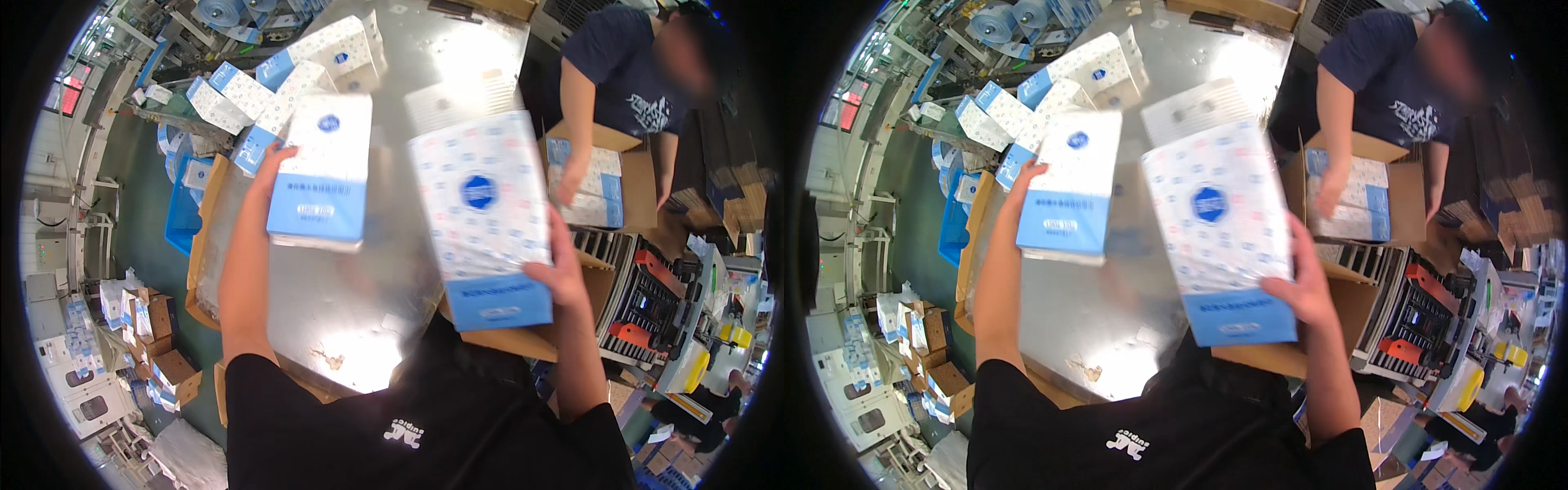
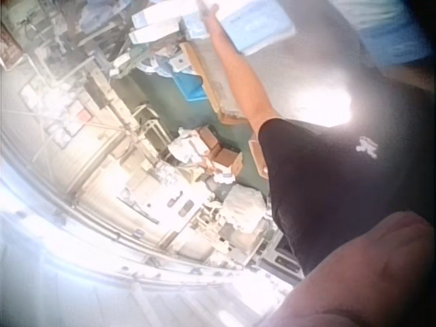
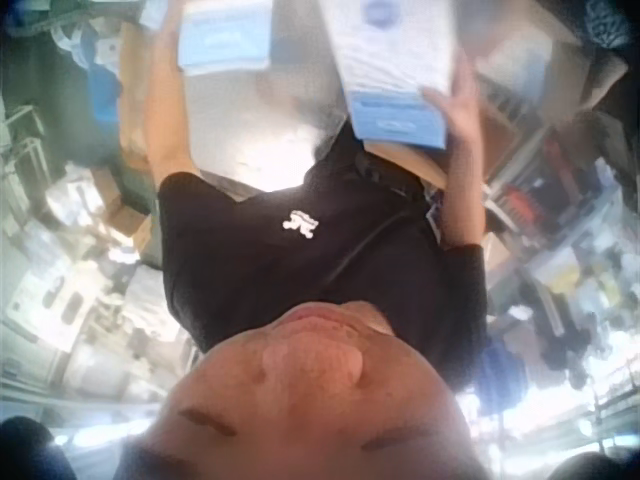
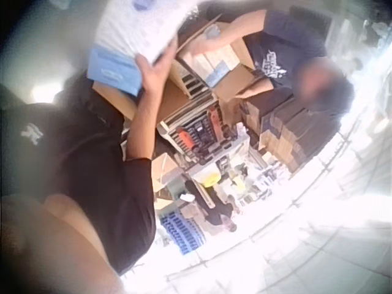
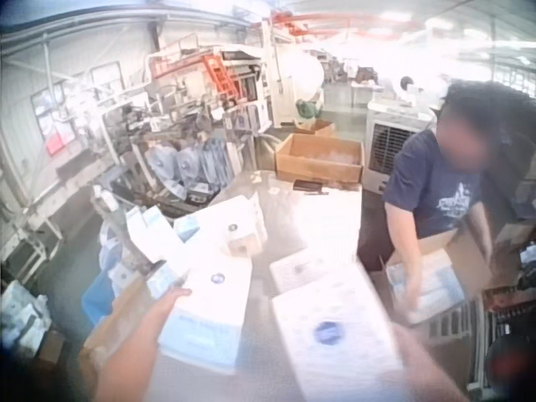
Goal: The person packs wrapped packages into cardboard boxes by hand, closes the box flaps, pushes the filled boxes onto a roller conveyor, and unfolds flat cardboard sheets into new boxes.
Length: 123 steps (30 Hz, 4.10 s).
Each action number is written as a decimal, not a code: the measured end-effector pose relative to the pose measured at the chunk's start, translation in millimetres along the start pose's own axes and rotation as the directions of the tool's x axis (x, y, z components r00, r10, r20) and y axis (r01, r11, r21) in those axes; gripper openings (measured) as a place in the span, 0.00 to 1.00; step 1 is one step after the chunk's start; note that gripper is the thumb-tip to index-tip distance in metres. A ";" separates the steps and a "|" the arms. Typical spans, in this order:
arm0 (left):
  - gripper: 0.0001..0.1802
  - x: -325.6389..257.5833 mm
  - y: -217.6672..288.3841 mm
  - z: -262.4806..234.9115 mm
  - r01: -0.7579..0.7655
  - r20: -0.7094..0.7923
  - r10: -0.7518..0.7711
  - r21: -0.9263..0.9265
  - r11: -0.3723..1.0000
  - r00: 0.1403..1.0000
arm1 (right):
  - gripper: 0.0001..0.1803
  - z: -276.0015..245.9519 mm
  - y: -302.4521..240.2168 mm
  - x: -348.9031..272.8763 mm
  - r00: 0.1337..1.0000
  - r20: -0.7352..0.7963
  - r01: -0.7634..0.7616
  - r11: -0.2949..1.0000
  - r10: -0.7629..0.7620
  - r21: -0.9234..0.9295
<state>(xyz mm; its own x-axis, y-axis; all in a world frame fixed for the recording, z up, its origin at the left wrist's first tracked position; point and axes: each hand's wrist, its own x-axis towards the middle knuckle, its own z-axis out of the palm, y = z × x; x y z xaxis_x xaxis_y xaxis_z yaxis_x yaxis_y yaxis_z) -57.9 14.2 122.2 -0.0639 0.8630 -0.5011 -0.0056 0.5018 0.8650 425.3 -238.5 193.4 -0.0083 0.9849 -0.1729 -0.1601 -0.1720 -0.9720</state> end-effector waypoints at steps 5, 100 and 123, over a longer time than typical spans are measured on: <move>0.33 -107.9 -32.9 117.6 0.003 0.279 0.207 -0.602 0.799 0.938 | 0.62 -130.4 21.0 -113.6 0.933 -0.348 0.095 0.995 -0.088 0.003; 0.52 70.7 -43.9 -102.3 0.203 -0.398 0.632 0.910 0.361 0.665 | 0.11 -30.8 184.1 2.8 0.993 -0.110 -0.109 0.756 0.049 -0.646; 0.54 141.4 22.7 -64.7 0.030 0.007 0.509 0.997 -0.065 0.861 | 0.55 155.9 84.9 164.4 0.970 -0.232 -0.243 0.318 0.071 -0.916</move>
<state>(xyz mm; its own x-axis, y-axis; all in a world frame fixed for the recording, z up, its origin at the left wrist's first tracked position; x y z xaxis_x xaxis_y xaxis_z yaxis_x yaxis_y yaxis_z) -131.7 143.9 72.7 -0.0506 0.9987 0.0091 0.9938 0.0513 -0.0986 256.5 -88.2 107.2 0.2098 0.9388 -0.2733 0.8556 -0.3115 -0.4133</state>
